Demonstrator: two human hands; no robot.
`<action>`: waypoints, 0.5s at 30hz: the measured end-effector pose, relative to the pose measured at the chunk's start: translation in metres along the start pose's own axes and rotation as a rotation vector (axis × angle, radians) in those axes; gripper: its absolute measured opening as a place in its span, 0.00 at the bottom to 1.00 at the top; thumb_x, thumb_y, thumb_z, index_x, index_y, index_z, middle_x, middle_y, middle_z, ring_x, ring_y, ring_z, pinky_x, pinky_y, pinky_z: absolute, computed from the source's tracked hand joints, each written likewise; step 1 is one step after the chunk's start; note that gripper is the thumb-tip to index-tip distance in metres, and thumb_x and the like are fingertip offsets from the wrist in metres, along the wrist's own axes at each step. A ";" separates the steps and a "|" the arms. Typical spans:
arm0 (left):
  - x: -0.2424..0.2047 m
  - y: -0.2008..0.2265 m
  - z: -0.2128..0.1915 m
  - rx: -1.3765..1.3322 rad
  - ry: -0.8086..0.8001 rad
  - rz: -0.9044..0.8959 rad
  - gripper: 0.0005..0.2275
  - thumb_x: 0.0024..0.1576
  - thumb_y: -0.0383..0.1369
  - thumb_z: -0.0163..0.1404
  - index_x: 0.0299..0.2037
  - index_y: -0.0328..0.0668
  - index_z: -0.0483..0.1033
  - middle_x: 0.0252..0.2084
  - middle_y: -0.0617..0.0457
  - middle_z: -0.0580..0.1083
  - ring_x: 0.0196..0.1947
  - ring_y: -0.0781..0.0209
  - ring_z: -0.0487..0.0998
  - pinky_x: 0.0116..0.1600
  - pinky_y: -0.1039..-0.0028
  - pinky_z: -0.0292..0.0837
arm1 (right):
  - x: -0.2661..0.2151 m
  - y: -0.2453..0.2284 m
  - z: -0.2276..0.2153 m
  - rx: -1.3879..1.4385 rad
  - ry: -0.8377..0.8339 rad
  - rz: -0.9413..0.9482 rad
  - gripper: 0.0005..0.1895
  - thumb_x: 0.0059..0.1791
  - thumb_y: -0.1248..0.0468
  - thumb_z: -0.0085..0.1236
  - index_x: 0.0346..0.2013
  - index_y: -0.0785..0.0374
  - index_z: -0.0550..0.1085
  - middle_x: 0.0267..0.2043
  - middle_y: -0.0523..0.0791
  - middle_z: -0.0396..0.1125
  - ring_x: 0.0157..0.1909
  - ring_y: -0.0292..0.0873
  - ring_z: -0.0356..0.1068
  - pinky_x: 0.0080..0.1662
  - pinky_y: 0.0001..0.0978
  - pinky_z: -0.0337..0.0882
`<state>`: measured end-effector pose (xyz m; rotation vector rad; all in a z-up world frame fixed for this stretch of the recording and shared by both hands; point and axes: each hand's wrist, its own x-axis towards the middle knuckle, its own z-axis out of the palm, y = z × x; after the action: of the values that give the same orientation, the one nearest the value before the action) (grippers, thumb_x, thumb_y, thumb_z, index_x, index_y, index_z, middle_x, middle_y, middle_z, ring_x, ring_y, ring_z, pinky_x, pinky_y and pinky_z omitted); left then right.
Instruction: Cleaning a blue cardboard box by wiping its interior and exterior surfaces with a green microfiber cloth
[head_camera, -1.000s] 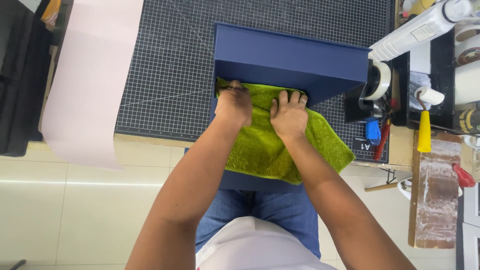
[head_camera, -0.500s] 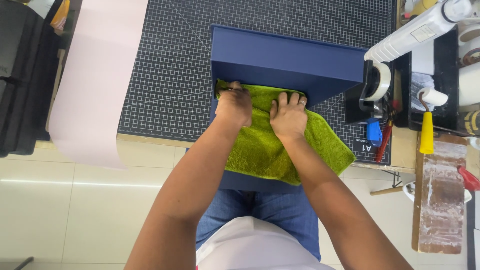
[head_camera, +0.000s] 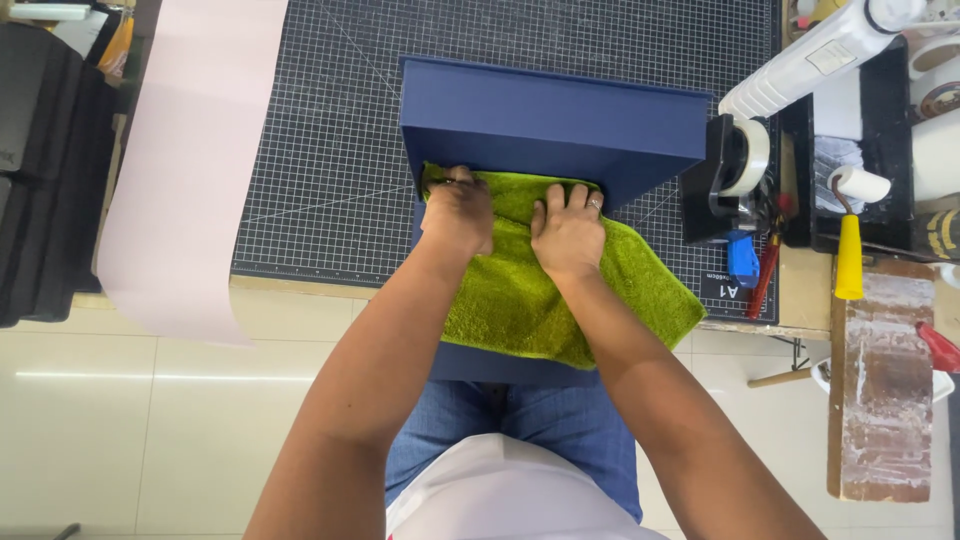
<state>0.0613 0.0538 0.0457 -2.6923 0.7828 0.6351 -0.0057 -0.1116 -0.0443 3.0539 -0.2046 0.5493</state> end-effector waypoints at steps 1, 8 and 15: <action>-0.002 0.000 -0.003 -0.001 0.001 -0.001 0.31 0.52 0.38 0.53 0.64 0.27 0.64 0.63 0.22 0.63 0.59 0.26 0.73 0.53 0.36 0.75 | 0.001 0.001 0.001 0.000 0.001 -0.001 0.19 0.53 0.48 0.49 0.47 0.60 0.67 0.45 0.56 0.61 0.53 0.69 0.64 0.43 0.53 0.78; 0.001 0.001 0.001 -0.056 0.013 -0.020 0.30 0.50 0.35 0.53 0.63 0.25 0.65 0.61 0.20 0.63 0.57 0.25 0.74 0.49 0.37 0.75 | 0.000 0.002 0.004 -0.004 -0.001 -0.009 0.19 0.54 0.48 0.48 0.48 0.61 0.68 0.46 0.57 0.61 0.54 0.71 0.64 0.45 0.54 0.77; 0.015 -0.010 0.009 -0.101 -0.025 0.034 0.31 0.49 0.44 0.57 0.60 0.31 0.70 0.61 0.27 0.67 0.55 0.42 0.78 0.56 0.47 0.77 | 0.000 0.001 0.013 0.002 -0.052 0.020 0.20 0.55 0.48 0.46 0.50 0.61 0.67 0.48 0.57 0.60 0.56 0.71 0.62 0.49 0.55 0.76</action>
<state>0.0752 0.0585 0.0326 -2.7607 0.8129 0.7340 -0.0011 -0.1133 -0.0564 3.0739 -0.2357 0.4725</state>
